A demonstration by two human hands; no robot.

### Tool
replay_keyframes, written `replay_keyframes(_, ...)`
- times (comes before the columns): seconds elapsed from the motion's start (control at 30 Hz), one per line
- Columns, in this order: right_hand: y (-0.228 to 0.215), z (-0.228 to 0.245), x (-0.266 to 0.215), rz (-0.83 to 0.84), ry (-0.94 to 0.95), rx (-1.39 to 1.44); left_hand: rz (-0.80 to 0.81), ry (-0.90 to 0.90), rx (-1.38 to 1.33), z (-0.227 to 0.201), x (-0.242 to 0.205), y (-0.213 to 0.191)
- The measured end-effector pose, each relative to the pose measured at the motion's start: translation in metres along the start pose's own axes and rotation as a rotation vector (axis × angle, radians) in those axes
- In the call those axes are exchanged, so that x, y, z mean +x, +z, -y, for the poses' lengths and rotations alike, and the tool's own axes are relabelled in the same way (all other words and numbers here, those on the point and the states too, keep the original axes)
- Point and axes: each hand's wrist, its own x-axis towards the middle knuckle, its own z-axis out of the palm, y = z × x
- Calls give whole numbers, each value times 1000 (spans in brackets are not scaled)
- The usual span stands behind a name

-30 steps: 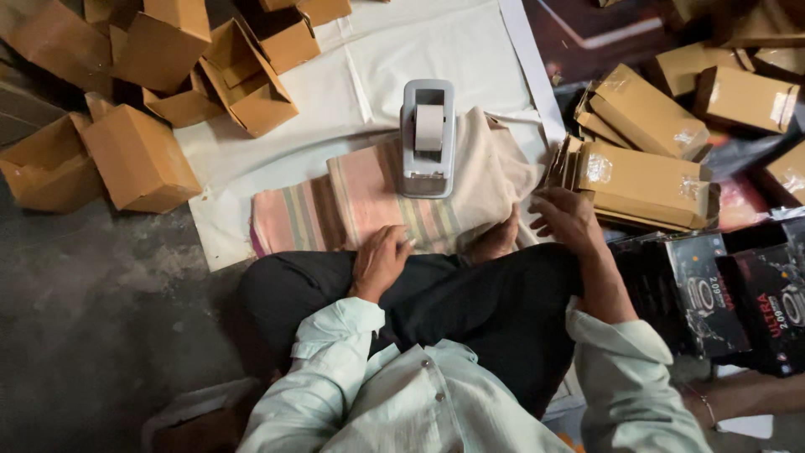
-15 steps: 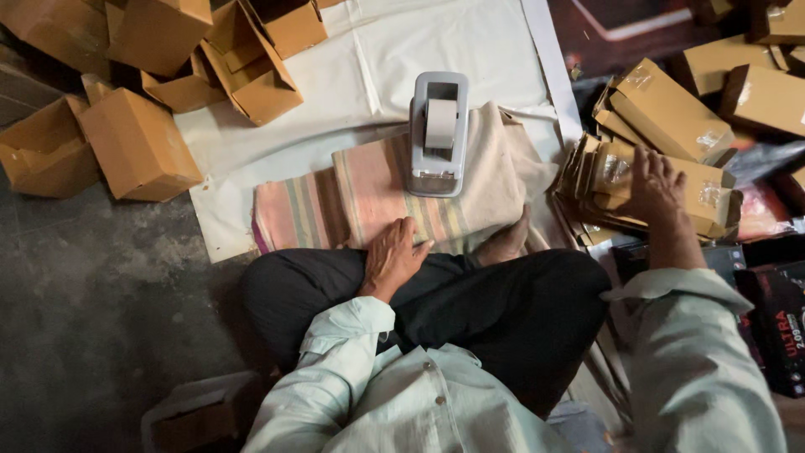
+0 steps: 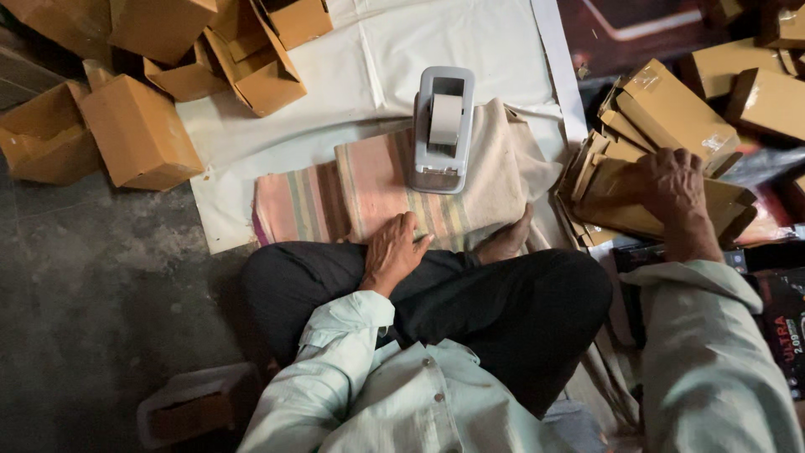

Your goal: The person sits cross-legged on the floor and repeatedly folds the flaps of small cardboard boxes. They use a tape dispenser to apply clear packing tape to seal the boxes, then place the finished boxes into a pile to the right.

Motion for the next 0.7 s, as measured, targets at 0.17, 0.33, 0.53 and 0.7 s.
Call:
replay_keyframes(0.17, -56, 7, 2, -18, 159, 195, -4, -10, -34, 4, 3, 0)
replay_keyframes(0.33, -142, 56, -8, -47, 479, 686, 3, -72, -338, -20, 4, -8)
replay_keyframes(0.53, -217, 222, -44, -175, 56, 646, 40, 40, -1088, -88, -5, 4)
replay_keyframes(0.7, -250, 300, -58, -378, -260, 718, -403, -20, -519, -77, -10, -7)
